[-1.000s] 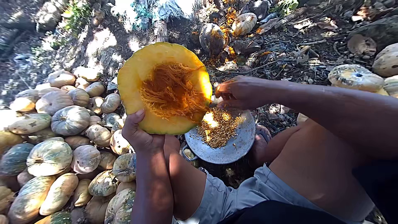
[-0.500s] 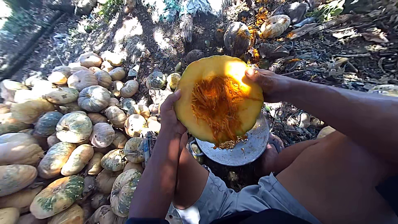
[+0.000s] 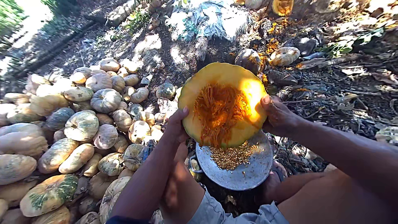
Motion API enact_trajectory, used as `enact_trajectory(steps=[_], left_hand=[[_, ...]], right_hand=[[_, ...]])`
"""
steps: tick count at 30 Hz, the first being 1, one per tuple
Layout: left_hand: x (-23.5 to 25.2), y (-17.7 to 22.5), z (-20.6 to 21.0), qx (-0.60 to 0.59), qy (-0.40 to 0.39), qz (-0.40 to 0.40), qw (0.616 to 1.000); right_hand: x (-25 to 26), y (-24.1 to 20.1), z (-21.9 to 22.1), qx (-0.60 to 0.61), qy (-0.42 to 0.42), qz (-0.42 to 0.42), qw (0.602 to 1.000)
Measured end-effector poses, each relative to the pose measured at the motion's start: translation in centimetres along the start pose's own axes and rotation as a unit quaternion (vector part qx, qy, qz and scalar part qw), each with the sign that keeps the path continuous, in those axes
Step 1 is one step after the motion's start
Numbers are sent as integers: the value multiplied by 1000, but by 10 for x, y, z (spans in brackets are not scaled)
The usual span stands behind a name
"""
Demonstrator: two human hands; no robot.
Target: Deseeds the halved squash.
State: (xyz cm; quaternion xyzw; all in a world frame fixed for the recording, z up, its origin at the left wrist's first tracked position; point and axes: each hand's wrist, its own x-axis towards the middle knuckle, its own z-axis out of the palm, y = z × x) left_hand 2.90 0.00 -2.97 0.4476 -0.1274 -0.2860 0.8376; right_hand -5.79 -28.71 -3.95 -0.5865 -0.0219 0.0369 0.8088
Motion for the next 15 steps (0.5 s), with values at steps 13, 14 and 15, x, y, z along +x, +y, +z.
enact_trajectory(steps=[13, 14, 15], left_hand=[[-22, -17, 26, 39, 197, -29, 979], [-22, -17, 27, 38, 199, -35, 979], [-22, -17, 27, 37, 199, -37, 979]], right_hand=[[35, -17, 31, -591, -179, -333, 712], [39, -12, 36, -607, -207, -313, 701], [43, -6, 39, -624, -219, -304, 686]])
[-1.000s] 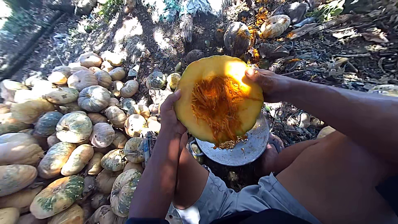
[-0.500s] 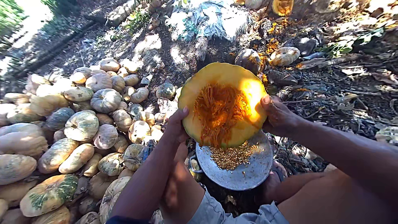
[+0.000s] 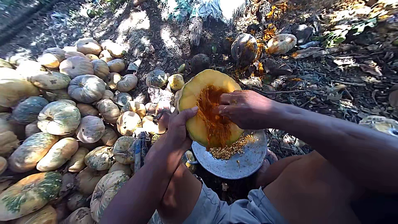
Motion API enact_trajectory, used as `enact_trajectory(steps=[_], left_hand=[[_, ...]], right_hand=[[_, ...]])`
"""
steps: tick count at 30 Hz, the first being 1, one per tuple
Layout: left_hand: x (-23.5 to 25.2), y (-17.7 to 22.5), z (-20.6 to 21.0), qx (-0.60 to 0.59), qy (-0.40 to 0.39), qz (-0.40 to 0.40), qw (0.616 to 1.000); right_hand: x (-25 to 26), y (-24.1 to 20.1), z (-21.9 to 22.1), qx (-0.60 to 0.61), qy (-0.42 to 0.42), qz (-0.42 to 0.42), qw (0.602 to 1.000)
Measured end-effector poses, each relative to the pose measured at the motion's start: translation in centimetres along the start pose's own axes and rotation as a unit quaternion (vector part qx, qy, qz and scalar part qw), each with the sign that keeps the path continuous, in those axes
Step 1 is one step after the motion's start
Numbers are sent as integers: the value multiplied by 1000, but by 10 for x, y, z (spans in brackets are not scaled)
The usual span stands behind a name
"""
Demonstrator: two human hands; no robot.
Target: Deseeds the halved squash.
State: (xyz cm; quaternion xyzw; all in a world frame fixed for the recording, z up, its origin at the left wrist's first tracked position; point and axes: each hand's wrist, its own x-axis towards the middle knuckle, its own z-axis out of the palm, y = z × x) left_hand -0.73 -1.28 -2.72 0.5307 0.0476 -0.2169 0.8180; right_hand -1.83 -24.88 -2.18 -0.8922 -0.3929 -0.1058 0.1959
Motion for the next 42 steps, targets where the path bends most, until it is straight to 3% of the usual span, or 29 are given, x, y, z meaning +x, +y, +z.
enact_trajectory(steps=[12, 20, 28, 34, 42], left_hand=[[-6, 5, 3, -1, 4, -12, 1000], [-6, 1, 4, 2, -16, -35, 999], [-5, 6, 6, 0, -28, -17, 999], [-6, 7, 6, 2, -37, -19, 999], [-4, 5, 8, -1, -20, -27, 999]], right_hand=[[16, 2, 11, -82, -7, -34, 996], [16, -1, 3, -72, -114, 9, 991], [11, 1, 2, 19, 78, 79, 994], [6, -5, -4, -6, -18, 9, 1000], [11, 1, 6, -58, -22, -16, 998]])
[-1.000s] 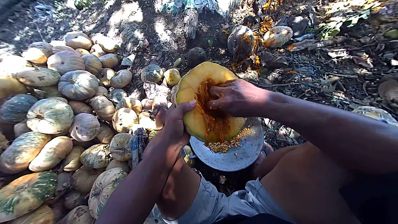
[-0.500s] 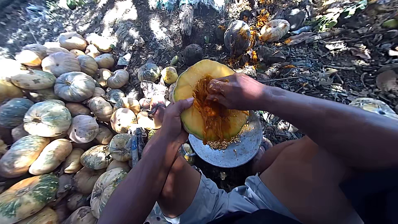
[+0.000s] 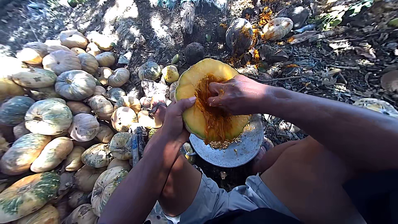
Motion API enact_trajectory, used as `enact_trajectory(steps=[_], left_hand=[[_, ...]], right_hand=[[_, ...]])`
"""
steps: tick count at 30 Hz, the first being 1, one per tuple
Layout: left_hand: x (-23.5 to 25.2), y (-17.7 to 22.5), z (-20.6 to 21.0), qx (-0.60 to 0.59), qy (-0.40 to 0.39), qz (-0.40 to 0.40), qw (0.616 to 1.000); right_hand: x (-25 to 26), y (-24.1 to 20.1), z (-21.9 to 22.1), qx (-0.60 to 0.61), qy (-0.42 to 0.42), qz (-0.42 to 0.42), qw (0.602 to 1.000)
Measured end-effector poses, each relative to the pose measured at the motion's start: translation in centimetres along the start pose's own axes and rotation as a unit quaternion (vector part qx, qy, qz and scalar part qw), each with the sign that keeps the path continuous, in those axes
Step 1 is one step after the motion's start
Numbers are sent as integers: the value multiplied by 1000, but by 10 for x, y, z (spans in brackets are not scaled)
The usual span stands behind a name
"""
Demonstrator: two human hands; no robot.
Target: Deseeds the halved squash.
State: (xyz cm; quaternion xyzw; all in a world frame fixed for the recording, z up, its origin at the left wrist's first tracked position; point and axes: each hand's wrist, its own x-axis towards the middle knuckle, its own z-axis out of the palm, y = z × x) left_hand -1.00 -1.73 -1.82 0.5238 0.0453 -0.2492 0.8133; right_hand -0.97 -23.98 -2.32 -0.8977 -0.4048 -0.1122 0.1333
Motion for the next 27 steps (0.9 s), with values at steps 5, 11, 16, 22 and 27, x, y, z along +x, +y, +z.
enact_trajectory(steps=[5, 11, 16, 22, 27], left_hand=[[1, -1, 1, 5, 0, -1, 1000], [-1, 5, 1, 2, 10, 7, 1000], [1, 2, 1, 0, -8, 17, 1000], [2, 1, 3, -4, -4, 20, 1000], [1, -4, 7, 0, 12, 27, 1000]], right_hand=[[4, -6, -13, -26, -112, 58, 992], [-10, 7, -28, 107, -13, 115, 987], [-3, -1, -35, 363, 76, 221, 902], [-11, -3, -33, 99, -40, 189, 976], [-4, -9, -10, -4, -73, 197, 978]])
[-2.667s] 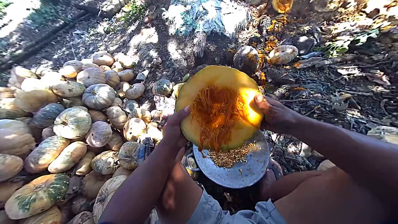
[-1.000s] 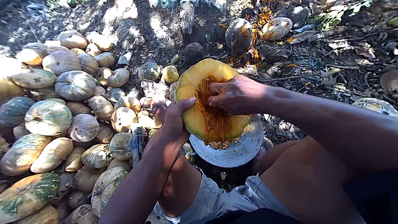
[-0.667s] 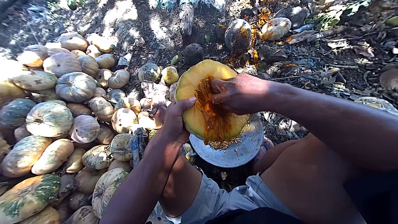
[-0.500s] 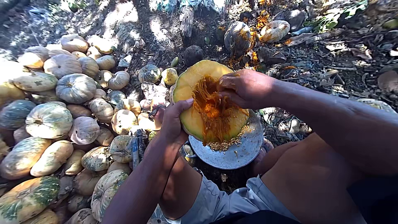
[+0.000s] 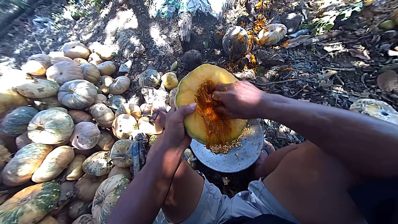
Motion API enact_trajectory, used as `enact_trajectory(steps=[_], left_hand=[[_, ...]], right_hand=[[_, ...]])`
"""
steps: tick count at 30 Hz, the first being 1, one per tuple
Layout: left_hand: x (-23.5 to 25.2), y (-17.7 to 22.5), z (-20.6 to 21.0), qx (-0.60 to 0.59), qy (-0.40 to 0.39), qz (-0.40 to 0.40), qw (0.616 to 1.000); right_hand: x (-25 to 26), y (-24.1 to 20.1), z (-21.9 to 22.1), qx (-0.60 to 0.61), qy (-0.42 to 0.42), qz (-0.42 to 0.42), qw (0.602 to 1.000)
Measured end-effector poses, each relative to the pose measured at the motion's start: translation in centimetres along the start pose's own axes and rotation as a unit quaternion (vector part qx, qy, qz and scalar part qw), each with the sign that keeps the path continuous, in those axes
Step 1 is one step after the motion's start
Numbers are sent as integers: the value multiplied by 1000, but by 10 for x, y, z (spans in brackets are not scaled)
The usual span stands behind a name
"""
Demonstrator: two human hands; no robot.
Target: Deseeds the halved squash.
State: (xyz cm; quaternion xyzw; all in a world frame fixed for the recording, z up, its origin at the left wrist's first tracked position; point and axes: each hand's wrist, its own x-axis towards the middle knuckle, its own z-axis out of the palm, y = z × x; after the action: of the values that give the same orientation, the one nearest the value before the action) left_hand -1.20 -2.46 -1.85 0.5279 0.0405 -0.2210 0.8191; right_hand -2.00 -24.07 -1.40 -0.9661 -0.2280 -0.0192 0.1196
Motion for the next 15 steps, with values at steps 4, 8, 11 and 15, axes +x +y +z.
enact_trajectory(steps=[4, 8, 11, 15], left_hand=[[0, -1, 1, 0, 10, 3, 1000], [0, -1, 1, 7, 8, -6, 1000], [0, -1, 1, 10, 5, -7, 1000], [-2, 2, 4, 10, -2, -2, 1000]], right_hand=[[2, 7, -2, 61, -31, -5, 998], [4, 11, -4, 79, -64, 12, 995], [2, 15, -9, 100, -56, -3, 993], [-3, 12, -25, 102, -75, 14, 992]])
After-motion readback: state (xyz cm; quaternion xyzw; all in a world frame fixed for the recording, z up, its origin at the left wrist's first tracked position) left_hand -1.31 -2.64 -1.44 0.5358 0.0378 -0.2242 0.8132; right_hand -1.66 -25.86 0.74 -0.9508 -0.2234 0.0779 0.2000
